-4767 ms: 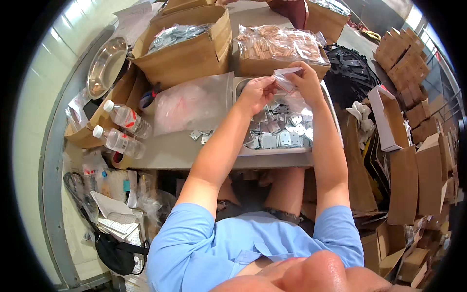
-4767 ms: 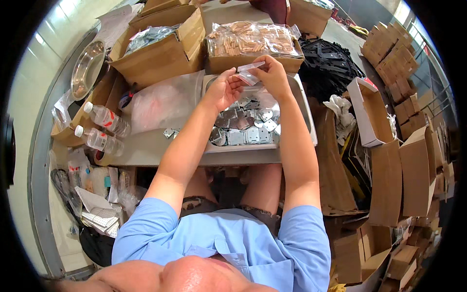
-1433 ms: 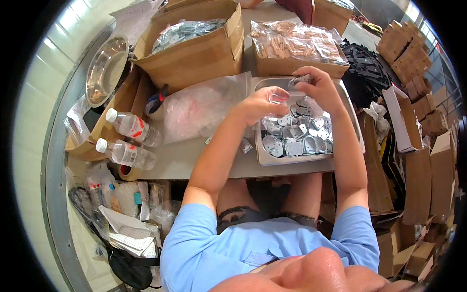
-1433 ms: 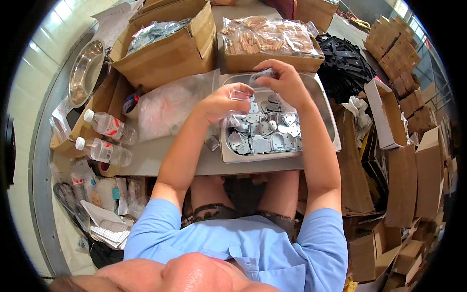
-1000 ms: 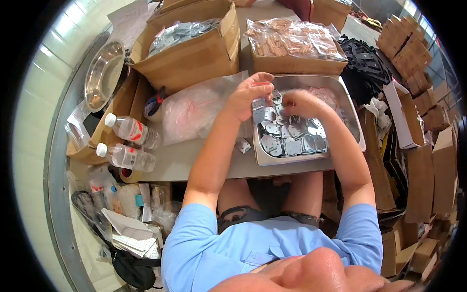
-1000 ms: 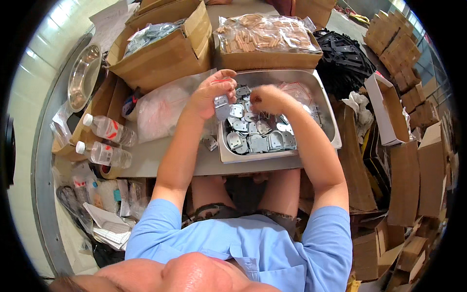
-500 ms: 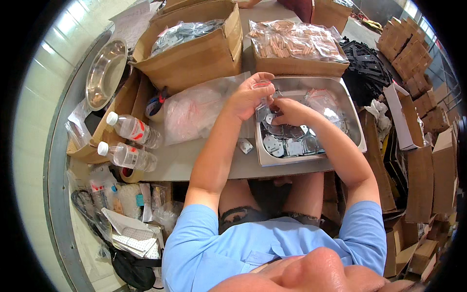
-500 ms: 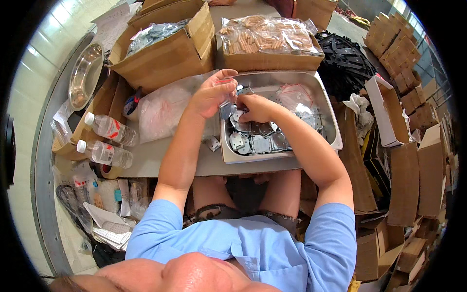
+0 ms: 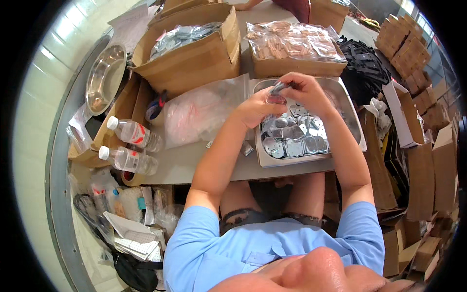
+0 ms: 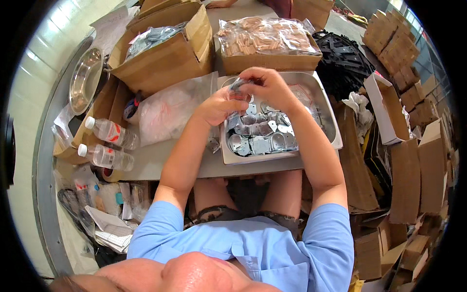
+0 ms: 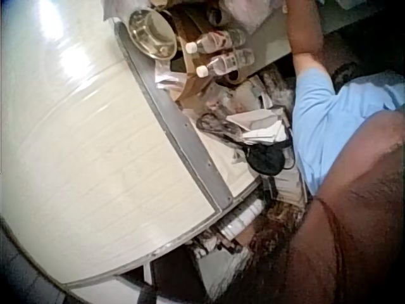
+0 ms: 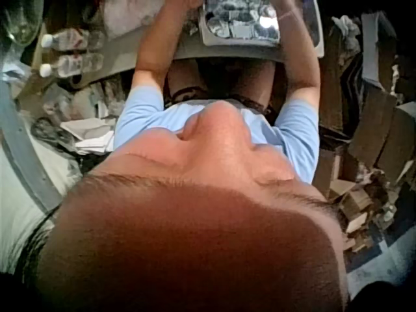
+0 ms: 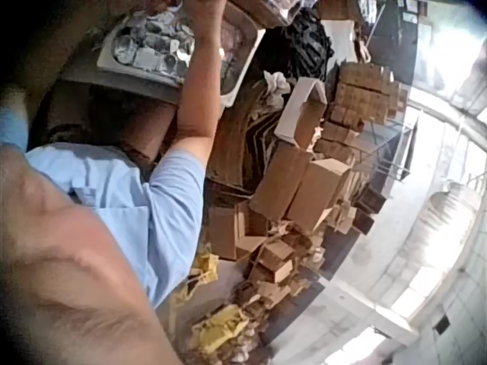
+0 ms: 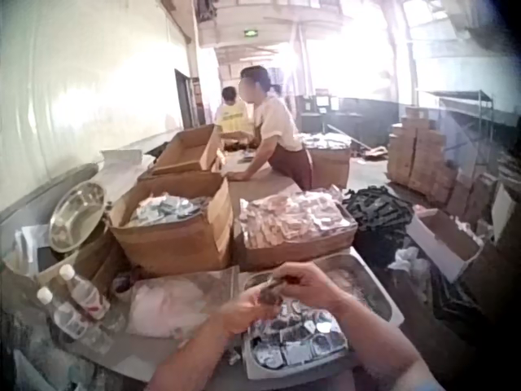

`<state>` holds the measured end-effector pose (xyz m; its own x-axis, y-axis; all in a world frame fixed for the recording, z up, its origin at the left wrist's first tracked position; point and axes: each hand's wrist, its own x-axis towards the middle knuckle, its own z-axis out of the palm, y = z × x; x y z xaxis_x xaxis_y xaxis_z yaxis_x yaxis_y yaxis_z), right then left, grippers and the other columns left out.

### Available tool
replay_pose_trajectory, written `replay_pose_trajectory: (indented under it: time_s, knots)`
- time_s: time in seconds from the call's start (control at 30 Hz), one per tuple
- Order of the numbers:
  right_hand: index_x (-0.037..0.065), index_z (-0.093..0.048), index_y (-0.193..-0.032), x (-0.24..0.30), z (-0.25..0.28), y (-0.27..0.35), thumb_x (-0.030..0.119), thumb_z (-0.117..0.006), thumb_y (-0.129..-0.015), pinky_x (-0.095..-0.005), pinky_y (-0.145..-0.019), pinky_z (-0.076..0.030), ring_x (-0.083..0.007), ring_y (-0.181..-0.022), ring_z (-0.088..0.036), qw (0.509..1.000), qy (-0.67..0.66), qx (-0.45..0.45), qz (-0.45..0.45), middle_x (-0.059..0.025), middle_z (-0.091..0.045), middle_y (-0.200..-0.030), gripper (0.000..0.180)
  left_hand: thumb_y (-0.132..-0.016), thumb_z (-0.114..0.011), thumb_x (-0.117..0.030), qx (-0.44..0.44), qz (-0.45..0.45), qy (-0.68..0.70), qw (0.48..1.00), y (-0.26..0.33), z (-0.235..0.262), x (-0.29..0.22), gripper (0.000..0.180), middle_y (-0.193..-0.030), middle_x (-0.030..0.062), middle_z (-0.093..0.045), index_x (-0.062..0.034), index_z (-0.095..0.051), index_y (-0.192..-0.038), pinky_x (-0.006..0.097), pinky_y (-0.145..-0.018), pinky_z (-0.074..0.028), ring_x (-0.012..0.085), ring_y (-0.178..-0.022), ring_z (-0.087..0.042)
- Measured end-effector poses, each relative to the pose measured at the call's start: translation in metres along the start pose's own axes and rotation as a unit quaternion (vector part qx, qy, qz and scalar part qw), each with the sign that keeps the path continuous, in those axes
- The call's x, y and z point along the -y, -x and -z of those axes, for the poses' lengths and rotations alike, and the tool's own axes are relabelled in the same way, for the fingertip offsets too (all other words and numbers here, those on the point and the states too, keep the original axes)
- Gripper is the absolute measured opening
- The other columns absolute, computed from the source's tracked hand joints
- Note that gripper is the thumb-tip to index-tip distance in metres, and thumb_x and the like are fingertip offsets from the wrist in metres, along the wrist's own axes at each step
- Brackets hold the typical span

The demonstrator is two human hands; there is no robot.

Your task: The person places small metal components into plastic bags, sealing each bag by hand and setting it aside into a tray.

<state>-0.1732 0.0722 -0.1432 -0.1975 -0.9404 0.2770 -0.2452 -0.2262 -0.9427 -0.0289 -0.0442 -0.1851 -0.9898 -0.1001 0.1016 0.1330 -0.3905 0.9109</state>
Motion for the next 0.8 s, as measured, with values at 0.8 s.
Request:
replay_pose_trajectory:
  time_s: [0.8]
  knots:
    - [0.001, -0.059, -0.099, -0.050, -0.003, -0.006, 0.022, -0.076, -0.064, -0.0395, -0.081, -0.046, -0.0318, -0.093, -0.059, 0.893, 0.406, 0.094, -0.173, -0.0196, -0.062, -0.096, 0.044, -0.078, -0.070, -0.013, -0.094, -0.090, 0.083, 0.988, 0.010, 0.019, -0.022, 0.058, -0.088, 0.0044, -0.053, -0.0048, -0.038, -0.125, 0.032, -0.066, -0.051, 0.0135, -0.078, -0.056]
